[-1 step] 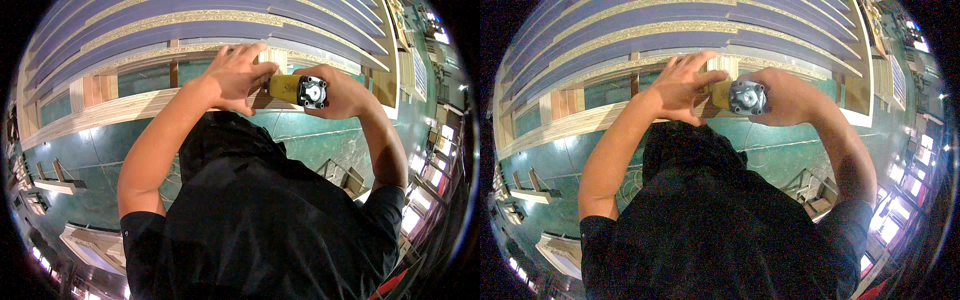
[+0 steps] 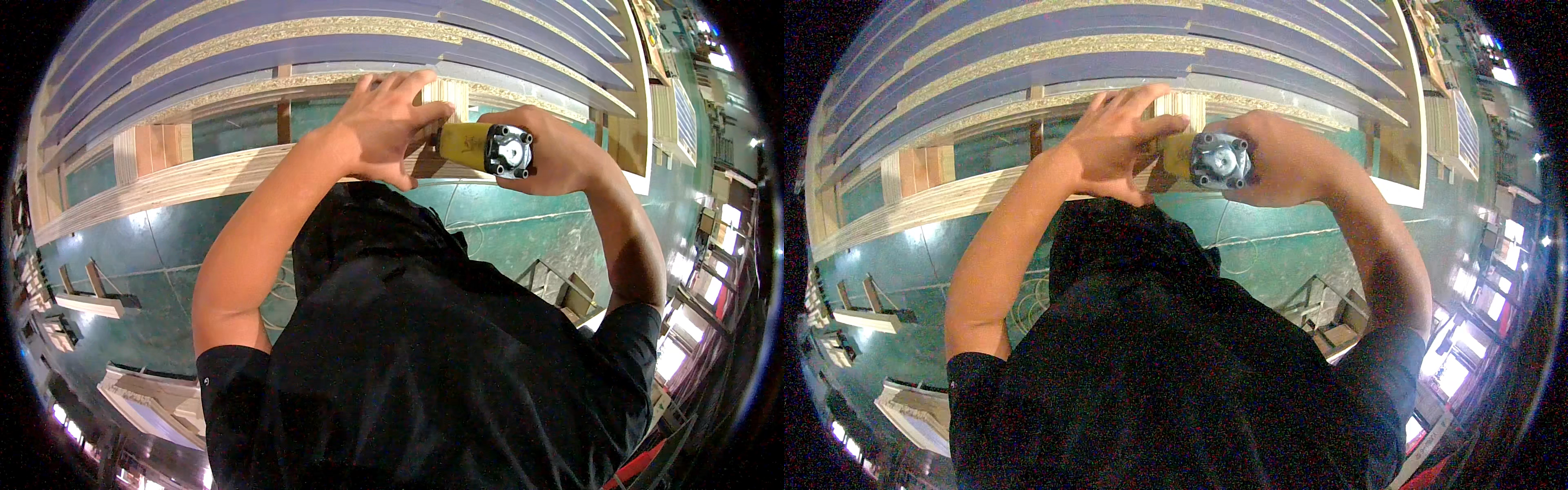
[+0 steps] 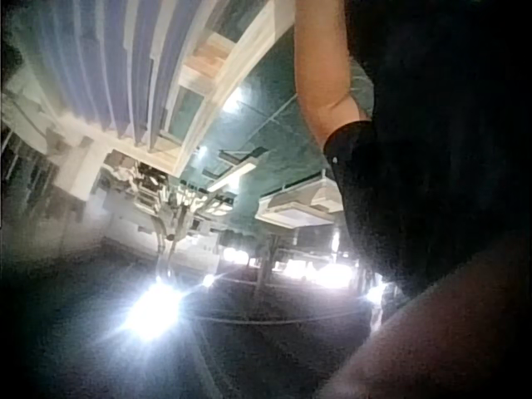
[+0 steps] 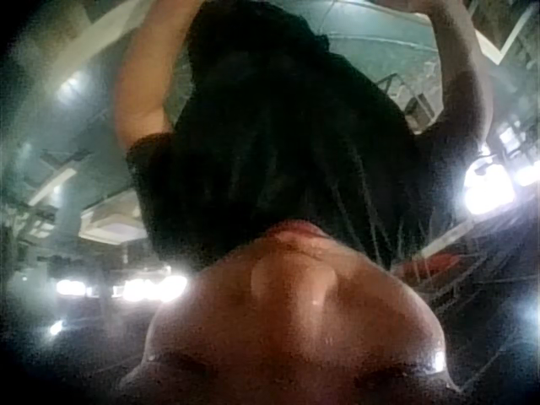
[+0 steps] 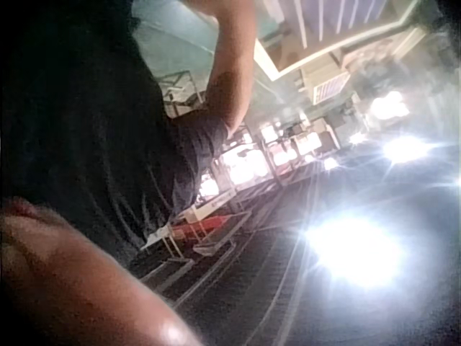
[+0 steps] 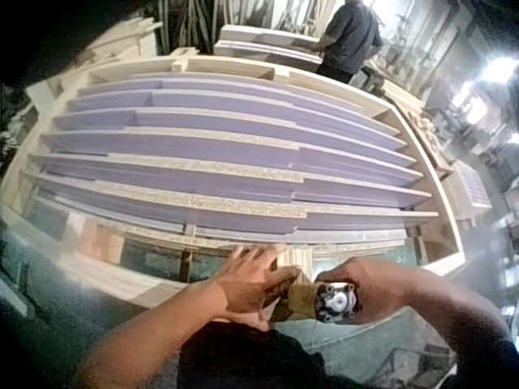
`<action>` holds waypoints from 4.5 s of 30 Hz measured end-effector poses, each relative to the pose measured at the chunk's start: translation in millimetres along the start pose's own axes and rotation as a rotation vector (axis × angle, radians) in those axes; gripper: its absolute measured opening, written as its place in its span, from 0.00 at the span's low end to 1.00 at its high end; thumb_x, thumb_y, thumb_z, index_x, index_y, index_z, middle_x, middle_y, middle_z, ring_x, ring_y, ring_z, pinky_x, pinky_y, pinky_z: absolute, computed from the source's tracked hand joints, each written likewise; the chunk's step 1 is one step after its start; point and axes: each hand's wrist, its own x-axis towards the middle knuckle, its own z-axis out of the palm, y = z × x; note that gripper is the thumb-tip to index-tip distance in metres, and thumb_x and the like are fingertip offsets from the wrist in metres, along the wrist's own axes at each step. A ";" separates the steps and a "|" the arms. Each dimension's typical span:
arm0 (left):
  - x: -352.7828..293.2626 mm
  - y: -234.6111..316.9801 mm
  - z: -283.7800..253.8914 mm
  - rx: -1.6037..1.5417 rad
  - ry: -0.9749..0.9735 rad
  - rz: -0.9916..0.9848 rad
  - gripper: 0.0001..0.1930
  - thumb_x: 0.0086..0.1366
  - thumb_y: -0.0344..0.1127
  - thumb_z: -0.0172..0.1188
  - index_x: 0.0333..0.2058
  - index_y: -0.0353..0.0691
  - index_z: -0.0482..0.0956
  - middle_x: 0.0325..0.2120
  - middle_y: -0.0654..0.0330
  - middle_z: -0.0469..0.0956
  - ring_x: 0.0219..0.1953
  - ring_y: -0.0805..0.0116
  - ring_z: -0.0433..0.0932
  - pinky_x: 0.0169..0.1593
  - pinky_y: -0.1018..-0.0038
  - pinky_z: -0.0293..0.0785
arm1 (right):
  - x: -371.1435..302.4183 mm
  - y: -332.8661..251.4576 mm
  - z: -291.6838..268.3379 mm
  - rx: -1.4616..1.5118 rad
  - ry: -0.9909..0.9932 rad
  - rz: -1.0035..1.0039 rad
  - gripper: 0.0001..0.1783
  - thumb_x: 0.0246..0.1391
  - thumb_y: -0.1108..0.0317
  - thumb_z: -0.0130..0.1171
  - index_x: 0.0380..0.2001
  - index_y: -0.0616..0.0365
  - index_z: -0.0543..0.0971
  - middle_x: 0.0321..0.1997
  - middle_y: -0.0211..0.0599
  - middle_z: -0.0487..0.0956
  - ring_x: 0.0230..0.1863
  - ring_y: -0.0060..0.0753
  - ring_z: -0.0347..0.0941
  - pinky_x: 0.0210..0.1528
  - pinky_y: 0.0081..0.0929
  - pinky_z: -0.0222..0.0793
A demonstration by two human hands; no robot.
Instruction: The person uses a pneumatic nail gun to attach wooden slats to a large wooden frame. They repeatedly pick up slats, position them on the frame, and secure them with the nail gun. Another person is visible in the background assisting with the frame.
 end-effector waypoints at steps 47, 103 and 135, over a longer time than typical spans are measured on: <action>3.4 43.9 -15.5 0.270 -0.203 0.257 0.40 0.53 0.43 0.76 0.65 0.46 0.72 0.71 0.42 0.59 0.74 0.36 0.52 0.74 0.45 0.51 | -230.9 -45.9 590.7 1.832 1.976 1.497 0.05 0.54 0.74 0.61 0.33 0.60 0.76 0.23 0.36 0.76 0.23 0.36 0.74 0.27 0.36 0.71; -130.7 4.9 -71.9 0.039 0.094 -0.067 0.27 0.59 0.43 0.71 0.56 0.41 0.78 0.65 0.47 0.69 0.64 0.43 0.70 0.65 0.54 0.69 | -135.3 -291.8 144.6 -0.018 1.381 -0.790 0.14 0.44 0.62 0.60 0.32 0.60 0.79 0.32 0.34 0.74 0.26 0.30 0.70 0.31 0.27 0.64; -212.5 -58.9 -92.0 0.286 -0.075 -0.427 0.38 0.45 0.48 0.80 0.55 0.48 0.76 0.48 0.58 0.79 0.55 0.54 0.75 0.58 0.55 0.64 | 94.7 -52.8 136.1 -0.427 0.417 -0.209 0.41 0.47 0.41 0.71 0.59 0.51 0.74 0.49 0.38 0.77 0.53 0.45 0.74 0.52 0.46 0.69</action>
